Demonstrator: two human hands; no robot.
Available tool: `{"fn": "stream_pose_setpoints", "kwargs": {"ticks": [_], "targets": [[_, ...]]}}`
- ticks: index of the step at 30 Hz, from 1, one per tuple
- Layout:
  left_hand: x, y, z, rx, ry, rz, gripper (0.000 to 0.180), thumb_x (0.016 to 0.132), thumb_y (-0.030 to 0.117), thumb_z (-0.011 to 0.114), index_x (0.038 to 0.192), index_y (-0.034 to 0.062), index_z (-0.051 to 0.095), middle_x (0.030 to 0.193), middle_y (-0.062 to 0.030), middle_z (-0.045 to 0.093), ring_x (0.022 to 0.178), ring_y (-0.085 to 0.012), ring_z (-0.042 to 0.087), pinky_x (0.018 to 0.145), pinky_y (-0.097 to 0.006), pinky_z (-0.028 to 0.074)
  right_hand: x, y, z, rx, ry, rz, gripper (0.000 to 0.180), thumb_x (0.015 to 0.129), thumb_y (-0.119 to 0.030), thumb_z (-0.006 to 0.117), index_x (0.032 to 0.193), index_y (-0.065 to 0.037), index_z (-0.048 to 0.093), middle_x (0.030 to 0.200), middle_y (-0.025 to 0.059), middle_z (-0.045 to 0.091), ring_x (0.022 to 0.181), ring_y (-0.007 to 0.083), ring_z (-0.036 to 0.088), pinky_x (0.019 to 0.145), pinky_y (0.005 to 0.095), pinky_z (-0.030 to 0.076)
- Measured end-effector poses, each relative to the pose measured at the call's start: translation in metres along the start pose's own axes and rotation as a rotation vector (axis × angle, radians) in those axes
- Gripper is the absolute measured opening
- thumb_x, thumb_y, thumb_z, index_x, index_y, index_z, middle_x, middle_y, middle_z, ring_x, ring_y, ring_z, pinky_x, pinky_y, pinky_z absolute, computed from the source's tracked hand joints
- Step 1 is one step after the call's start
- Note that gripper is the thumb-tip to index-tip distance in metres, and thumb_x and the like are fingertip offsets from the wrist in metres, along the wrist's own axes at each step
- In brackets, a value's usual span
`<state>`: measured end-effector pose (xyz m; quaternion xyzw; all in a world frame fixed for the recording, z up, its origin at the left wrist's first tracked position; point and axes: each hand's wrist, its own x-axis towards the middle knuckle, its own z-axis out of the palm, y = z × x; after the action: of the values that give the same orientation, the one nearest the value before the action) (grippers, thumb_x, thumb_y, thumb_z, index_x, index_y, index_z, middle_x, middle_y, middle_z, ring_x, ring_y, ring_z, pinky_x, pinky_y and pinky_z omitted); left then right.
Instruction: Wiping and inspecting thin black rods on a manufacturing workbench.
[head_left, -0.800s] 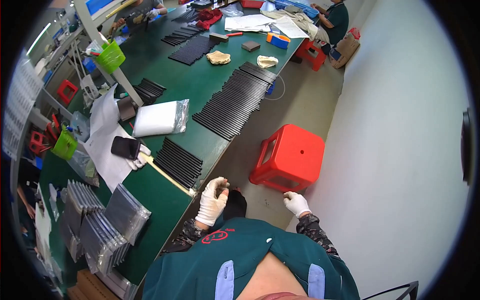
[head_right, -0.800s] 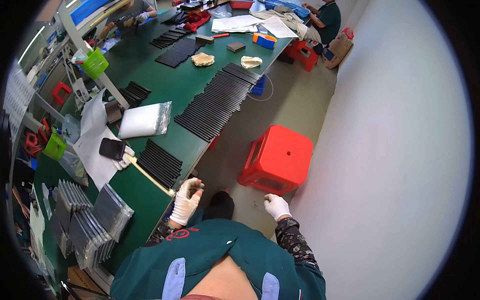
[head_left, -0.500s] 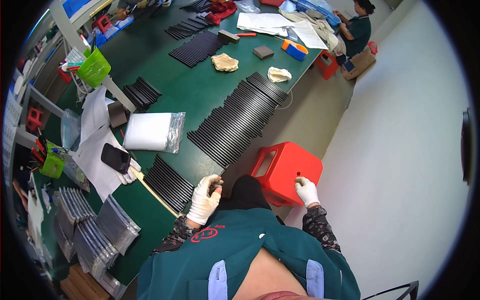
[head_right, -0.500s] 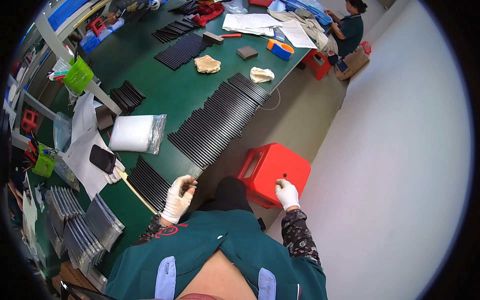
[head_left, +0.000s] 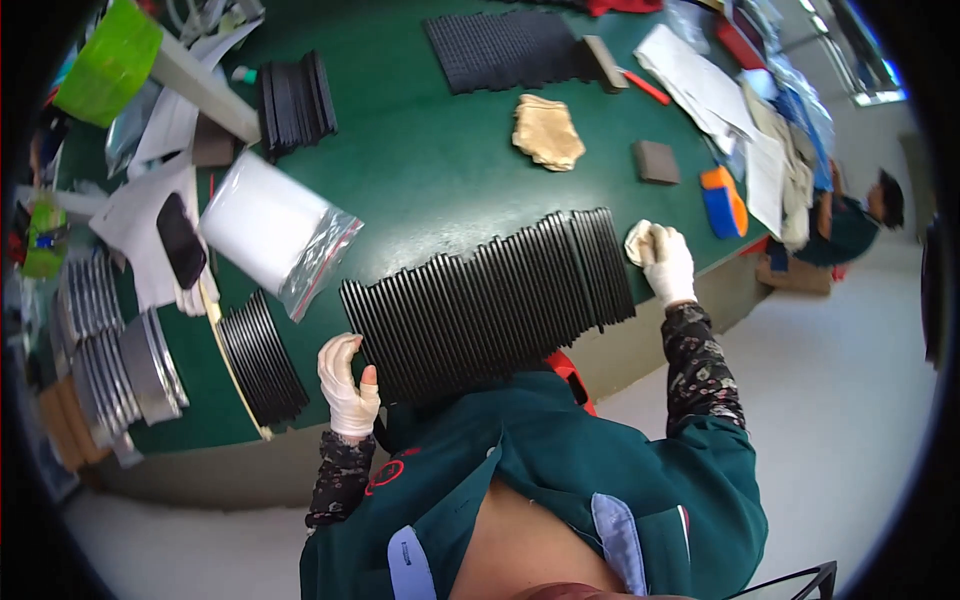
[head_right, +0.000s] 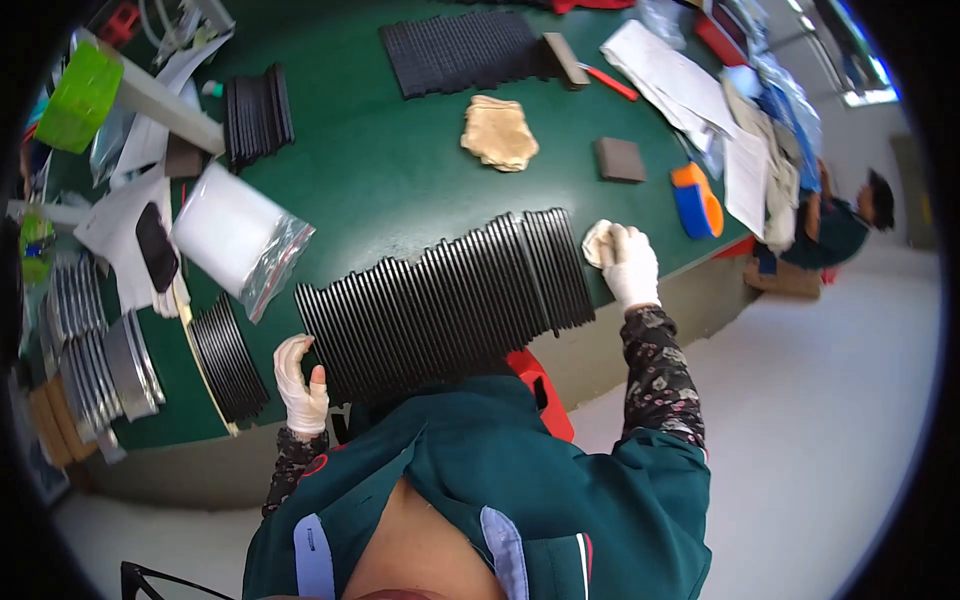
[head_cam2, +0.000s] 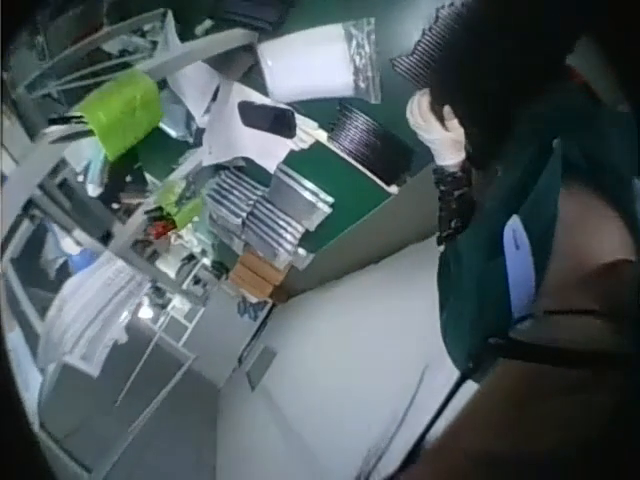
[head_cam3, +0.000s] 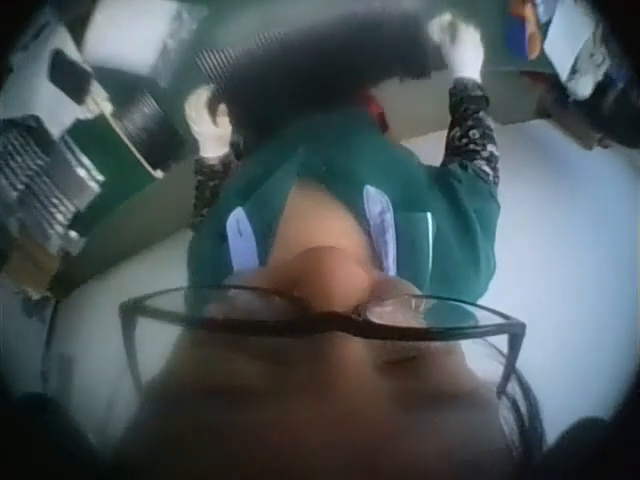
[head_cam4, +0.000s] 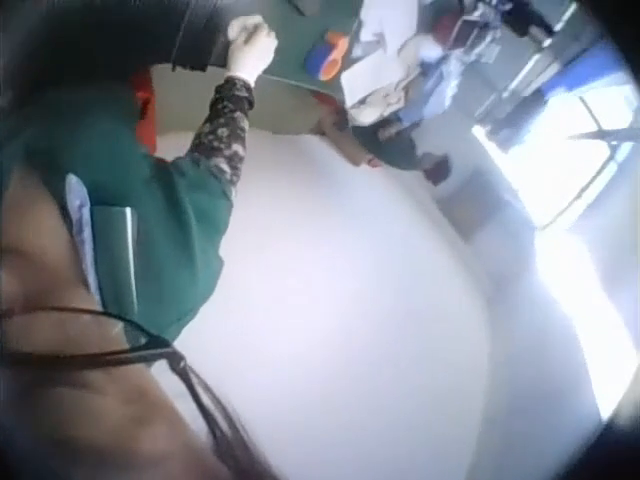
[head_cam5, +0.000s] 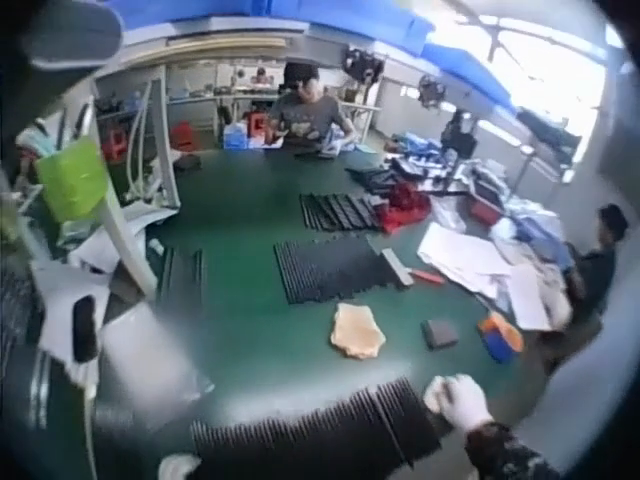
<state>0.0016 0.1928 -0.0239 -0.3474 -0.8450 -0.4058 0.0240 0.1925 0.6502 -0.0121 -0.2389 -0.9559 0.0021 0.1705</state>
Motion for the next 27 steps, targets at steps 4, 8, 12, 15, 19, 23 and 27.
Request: {"fn": "stream_pose_setpoints", "kwargs": {"ticks": [4, 8, 12, 15, 19, 23, 27], "targets": [[-0.002, 0.012, 0.006, 0.045, -0.020, -0.113, 0.046, 0.090, 0.041, 0.055, 0.112, 0.0003, 0.050, 0.108, -0.0148, 0.055, 0.100, -0.0330, 0.052, 0.091, -0.041, 0.040, 0.000, 0.022, 0.018, 0.035, -0.006, -0.019, 0.016, 0.080, -0.009, 0.060, 0.095, -0.006, 0.056, 0.082, 0.0118, 0.056, 0.077, 0.0331, 0.056, 0.068, 0.0405, 0.048], [-0.001, 0.019, 0.002, 0.076, -0.039, -0.099, 0.053, 0.088, 0.047, 0.056, 0.111, 0.0006, 0.050, 0.107, -0.0152, 0.053, 0.099, -0.0326, 0.051, 0.089, -0.041, 0.040, -0.001, 0.027, 0.024, 0.088, 0.049, -0.050, 0.015, 0.081, -0.009, 0.060, 0.095, -0.005, 0.056, 0.083, 0.0115, 0.055, 0.077, 0.0322, 0.057, 0.068, 0.0396, 0.047], [-0.001, 0.017, 0.003, 0.087, -0.038, -0.070, 0.058, 0.087, 0.052, 0.055, 0.110, -0.0006, 0.050, 0.106, -0.0162, 0.054, 0.098, -0.0315, 0.052, 0.089, -0.040, 0.041, -0.004, 0.035, 0.027, 0.144, 0.044, 0.003, 0.014, 0.082, -0.008, 0.060, 0.095, -0.004, 0.056, 0.085, 0.0125, 0.058, 0.078, 0.0319, 0.058, 0.070, 0.0385, 0.048], [-0.001, 0.011, 0.001, 0.070, -0.037, -0.021, 0.058, 0.088, 0.050, 0.055, 0.110, -0.0027, 0.051, 0.109, -0.0165, 0.054, 0.103, -0.0304, 0.053, 0.093, -0.037, 0.041, 0.002, 0.029, 0.026, 0.176, 0.139, -0.046, 0.012, 0.081, -0.007, 0.060, 0.092, -0.003, 0.058, 0.083, 0.0134, 0.059, 0.078, 0.0313, 0.059, 0.070, 0.0363, 0.048], [-0.003, 0.005, 0.002, -0.045, 0.022, -0.004, 0.048, 0.089, 0.036, 0.059, 0.114, -0.0034, 0.051, 0.113, -0.0147, 0.055, 0.109, -0.0264, 0.052, 0.098, -0.035, 0.038, 0.005, 0.025, 0.031, 0.212, 0.252, -0.111, 0.013, 0.081, -0.008, 0.061, 0.093, -0.005, 0.059, 0.085, 0.0119, 0.061, 0.079, 0.0304, 0.061, 0.072, 0.0367, 0.049], [-0.001, -0.006, 0.005, -0.118, 0.033, -0.044, 0.041, 0.086, 0.029, 0.061, 0.111, -0.0029, 0.055, 0.111, -0.0118, 0.056, 0.108, -0.0221, 0.053, 0.098, -0.032, 0.038, 0.004, 0.026, 0.031, 0.155, 0.339, -0.202, 0.016, 0.079, -0.009, 0.063, 0.094, -0.006, 0.059, 0.085, 0.0096, 0.062, 0.078, 0.0296, 0.059, 0.071, 0.0370, 0.049], [0.000, -0.016, 0.007, -0.187, 0.072, -0.017, 0.036, 0.088, 0.025, 0.061, 0.114, -0.0003, 0.056, 0.112, -0.0093, 0.059, 0.107, -0.0189, 0.055, 0.096, -0.031, 0.040, 0.009, 0.028, 0.034, 0.383, 0.341, -0.095, 0.012, 0.080, -0.011, 0.065, 0.089, -0.005, 0.062, 0.083, 0.0100, 0.062, 0.078, 0.0277, 0.061, 0.071, 0.0347, 0.049]]}}
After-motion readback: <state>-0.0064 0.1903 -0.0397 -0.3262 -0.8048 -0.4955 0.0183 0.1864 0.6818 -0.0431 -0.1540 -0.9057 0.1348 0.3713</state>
